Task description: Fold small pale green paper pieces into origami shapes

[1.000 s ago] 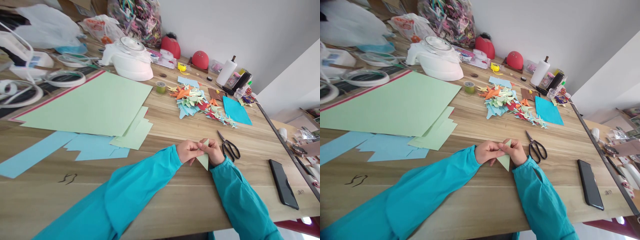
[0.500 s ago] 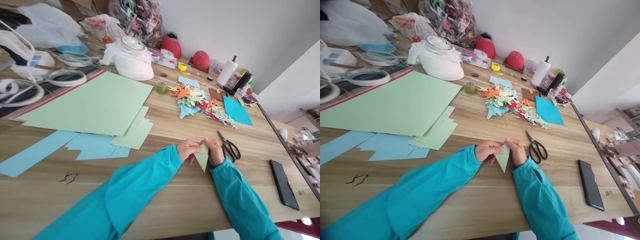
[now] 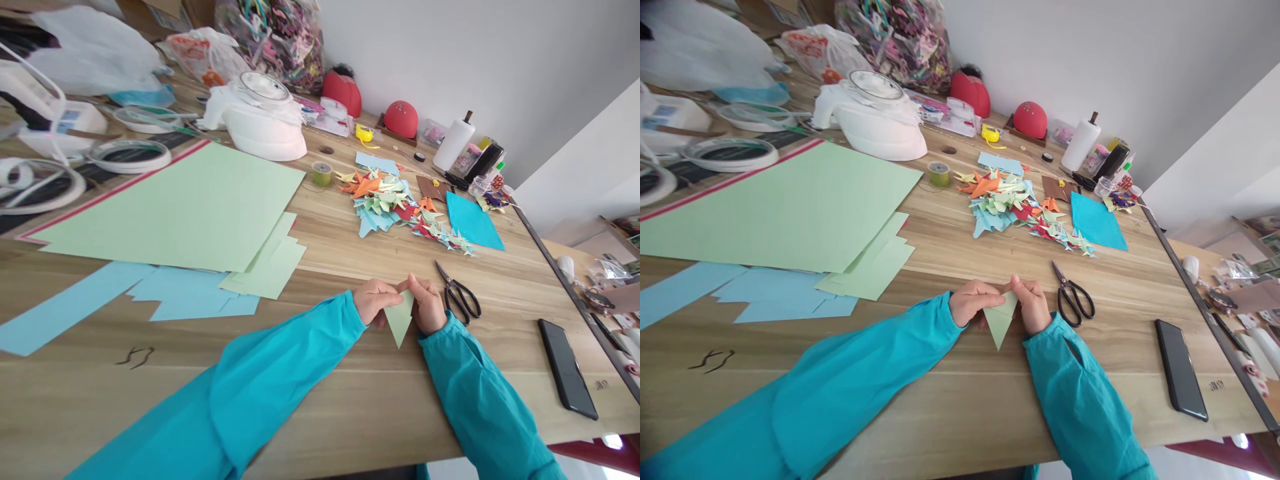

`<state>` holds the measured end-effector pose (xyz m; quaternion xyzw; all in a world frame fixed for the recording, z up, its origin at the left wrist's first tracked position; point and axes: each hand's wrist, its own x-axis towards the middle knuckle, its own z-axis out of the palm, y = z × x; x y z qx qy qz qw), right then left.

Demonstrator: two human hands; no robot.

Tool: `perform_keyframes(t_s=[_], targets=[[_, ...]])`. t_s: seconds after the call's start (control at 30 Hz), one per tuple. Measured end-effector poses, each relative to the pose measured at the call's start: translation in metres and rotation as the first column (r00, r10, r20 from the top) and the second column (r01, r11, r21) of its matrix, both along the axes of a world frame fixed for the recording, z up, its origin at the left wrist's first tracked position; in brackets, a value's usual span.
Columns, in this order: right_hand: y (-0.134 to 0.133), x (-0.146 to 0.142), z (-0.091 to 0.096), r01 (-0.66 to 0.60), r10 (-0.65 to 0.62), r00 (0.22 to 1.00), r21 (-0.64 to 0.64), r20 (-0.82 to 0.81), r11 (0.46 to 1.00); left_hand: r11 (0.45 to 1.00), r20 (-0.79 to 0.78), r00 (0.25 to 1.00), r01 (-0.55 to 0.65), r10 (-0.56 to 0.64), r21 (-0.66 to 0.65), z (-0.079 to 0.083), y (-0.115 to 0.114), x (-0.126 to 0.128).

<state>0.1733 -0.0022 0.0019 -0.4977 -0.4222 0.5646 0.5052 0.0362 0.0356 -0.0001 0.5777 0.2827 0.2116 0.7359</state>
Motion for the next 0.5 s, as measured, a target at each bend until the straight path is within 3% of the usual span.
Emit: perform_keyframes(t_s=[0.2,0.33,0.5], targets=[[0.0043,-0.0008,0.0061,0.064,-0.064,0.990,-0.003,-0.129,0.998,0.999,0.055,0.997,-0.046,0.046,-0.007,0.0000,-0.0002,0.0009],[0.0037,-0.0007,0.0068,-0.023,0.014,0.979,-0.042,-0.204,0.999,0.994,0.052,0.993,-0.105,0.104,0.012,0.0015,-0.0008,0.0006],[0.0015,0.0011,0.0044,-0.040,0.054,0.979,0.072,-0.195,0.997,0.965,0.021,0.966,-0.258,0.257,0.052,0.0084,-0.0023,0.0002]])
